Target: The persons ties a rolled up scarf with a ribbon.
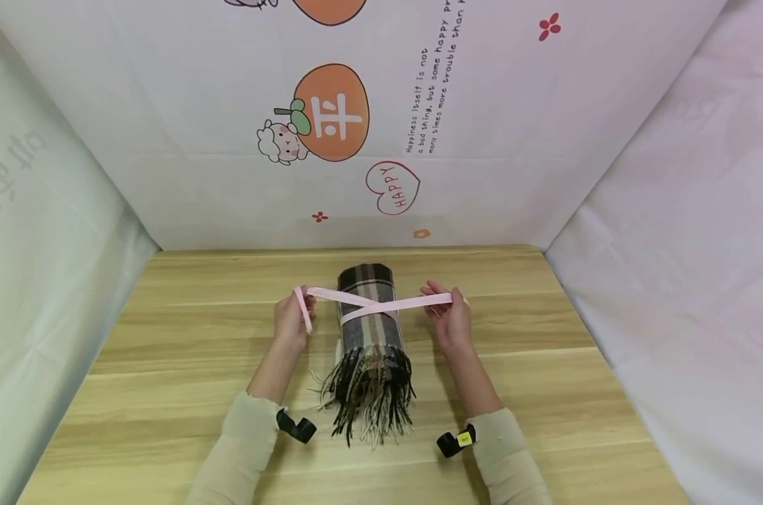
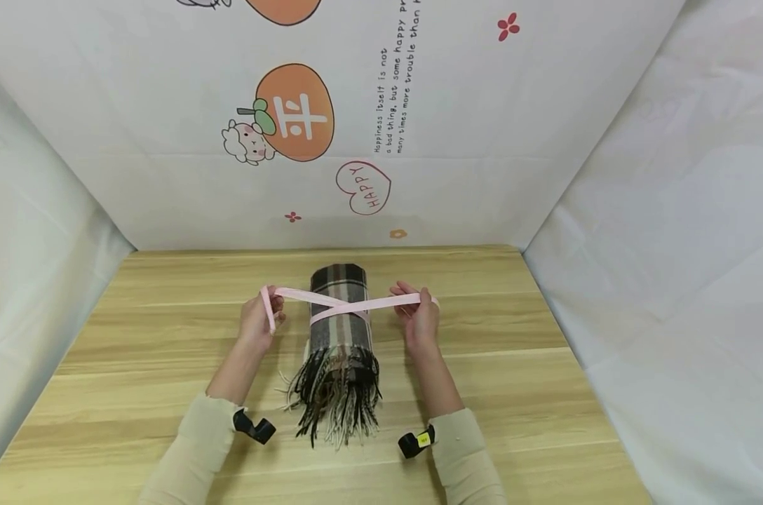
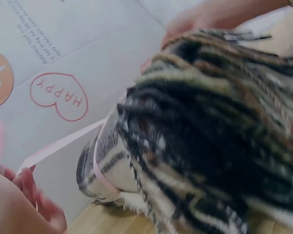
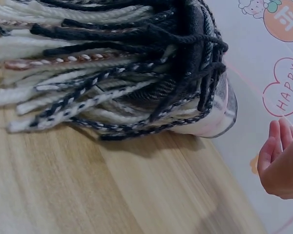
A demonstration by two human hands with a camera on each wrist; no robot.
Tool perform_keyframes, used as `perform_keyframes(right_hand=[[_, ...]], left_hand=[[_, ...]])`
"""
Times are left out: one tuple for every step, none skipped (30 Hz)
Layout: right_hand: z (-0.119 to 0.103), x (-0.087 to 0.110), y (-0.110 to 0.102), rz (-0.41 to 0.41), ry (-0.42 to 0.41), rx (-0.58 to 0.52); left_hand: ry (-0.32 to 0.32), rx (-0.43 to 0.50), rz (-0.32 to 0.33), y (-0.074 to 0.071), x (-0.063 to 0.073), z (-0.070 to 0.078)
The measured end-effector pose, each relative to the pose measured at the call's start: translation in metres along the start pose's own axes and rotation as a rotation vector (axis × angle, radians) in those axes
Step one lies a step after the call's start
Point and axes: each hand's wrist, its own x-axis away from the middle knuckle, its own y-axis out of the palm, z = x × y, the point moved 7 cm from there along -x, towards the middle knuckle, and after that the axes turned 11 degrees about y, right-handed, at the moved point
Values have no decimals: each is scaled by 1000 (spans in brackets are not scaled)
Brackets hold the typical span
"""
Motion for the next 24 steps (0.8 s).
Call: perform_keyframes(right_hand=[[0,-1,-1,4,-1,5],[1,-1,-1,10,2,7],[2,-2,-2,18,8,5],[3,-2,-3,26,13,-1],[5,-2,-4,34,21,-6],[7,-3,-5,46,31,-25],[9,-3,-6,56,40,-51],[11,-3,-7,65,51,-82],[13,-2,-7,72,62,-117],[15,-2,-7,72,72,-146],[17,-2,-7,70,84,-173],[18,-1,-6,62,96,-198],[20,0,-4,47,109,-218],[21,0,-2,31,122,-237],[21,1,0,5,123,-245],[22,1,3,-26,123,-249],[23,2,6,-54,124,-256],[24,3,10,-92,121,-259],[25,3,14,-123,117,-270],[27,4,18,-150,109,-272],[29,5,21,-176,97,-250],[31,6,25,-190,92,-229],[34,6,28,-193,85,-214],[36,7,30,-190,73,-193]], left_hand=[[-13,16,21,-2,1,-1],[-32,36,40,-4,2,-3],[-60,65,61,-7,4,-6],[-93,99,79,-9,5,-10],[-129,135,95,-11,7,-14],[-157,165,100,-12,9,-18],[-178,212,106,-12,10,-21],[-197,255,107,-12,12,-24],[-206,293,104,-11,13,-26],[-205,323,93,-10,14,-28],[-198,349,82,-8,15,-29],[-187,373,68,-6,16,-30],[-176,406,52,-4,16,-31],[-166,439,32,-1,17,-32],[-157,478,8,1,18,-32],[-147,512,-23,4,18,-33],[-137,540,-55,7,19,-33],[-127,559,-92,10,20,-33],[-120,578,-127,13,21,-33],[-113,591,-165,17,22,-33],[-99,590,-205,20,22,-33],[-82,576,-239,23,23,-33],[-66,562,-262,26,24,-32],[-48,546,-282,30,25,-32]])
